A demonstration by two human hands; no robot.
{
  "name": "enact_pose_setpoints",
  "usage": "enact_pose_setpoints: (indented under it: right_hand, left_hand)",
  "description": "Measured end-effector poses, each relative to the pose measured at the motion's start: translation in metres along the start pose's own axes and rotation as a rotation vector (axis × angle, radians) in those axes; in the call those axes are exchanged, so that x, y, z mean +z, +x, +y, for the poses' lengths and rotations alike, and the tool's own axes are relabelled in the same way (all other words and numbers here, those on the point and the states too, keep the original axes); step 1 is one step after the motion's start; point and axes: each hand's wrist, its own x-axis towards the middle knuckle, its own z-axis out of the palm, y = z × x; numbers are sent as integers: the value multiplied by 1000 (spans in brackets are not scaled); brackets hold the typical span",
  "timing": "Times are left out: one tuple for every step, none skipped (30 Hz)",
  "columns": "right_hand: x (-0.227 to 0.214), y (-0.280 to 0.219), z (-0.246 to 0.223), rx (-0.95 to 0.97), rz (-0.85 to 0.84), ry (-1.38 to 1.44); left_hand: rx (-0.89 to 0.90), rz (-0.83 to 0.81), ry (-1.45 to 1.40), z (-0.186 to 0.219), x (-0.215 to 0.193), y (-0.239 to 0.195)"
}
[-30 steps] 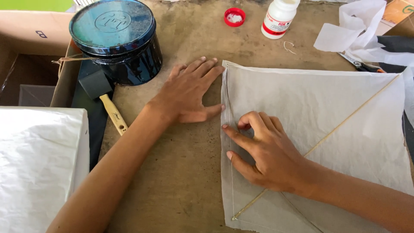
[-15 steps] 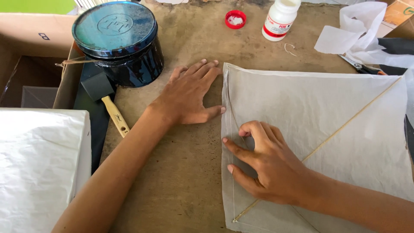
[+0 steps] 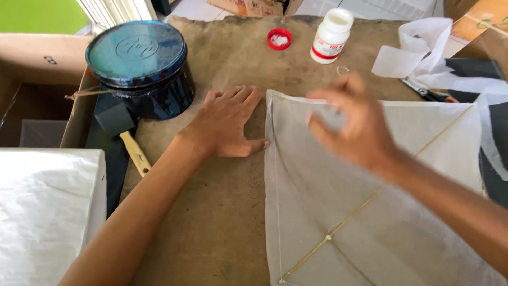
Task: Securing the bottom of a kite by applying glue to the paper edges and folding them over the bamboo frame.
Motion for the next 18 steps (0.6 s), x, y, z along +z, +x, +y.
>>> enact_pose_setpoints:
  right_hand:
    - [-5,13,14,-2,5,-7]
    - [-11,27,28,-69,79,-119]
    - [-17,42,42,-139,154,-231]
    - [-24,54,55,-145,162,-239]
    - [-30,66,69,-220,149,-321]
    - [-36,77,82,-295,135,-402]
    - [-39,85,94,-295,141,-408]
    - [-43,93,107,-217,66,-429]
    - [-44,99,119,-137,-12,-445]
    - [-45,102,122,-136,-9,-447]
    - [-46,104,125,-113,-44,-445]
    - [-47,107,129,-90,-78,-443]
    - [-47,108,131,-92,-77,-442]
    - [-47,109,133,-78,-86,-436]
    - [-47,110,136,-64,-95,-430]
    - [-46,109,135,-65,-94,-430]
    - [-47,110,135,-45,-110,-406]
    - [-47,110,135,-25,-127,-383]
  left_hand:
    - [6,6,3,1,-2,0]
    - [-11,-8,-11,2,-5,-1]
    - [-27,-20,-22,2,-8,0]
    - [-21,-10,-16,1,-8,1]
    - [-21,-20,-7,0,-8,2]
    - [-22,-30,1,-1,-7,3]
    - [-16,-26,5,0,-8,4]
    - [-21,-40,6,0,-9,6]
    - [-29,-57,4,0,-9,6]
    - [-26,-57,6,-1,-9,7]
    - [-20,-53,11,-2,-8,7]
    - [-15,-49,17,-3,-8,8]
    - [-16,-48,18,-3,-7,8]
    - [-17,-50,15,-4,-7,8]
    - [-16,-50,12,-3,-7,8]
    - [-16,-49,13,-3,-7,7]
    - [-21,-53,1,-2,-7,7]
    - [-26,-57,-12,-1,-7,6]
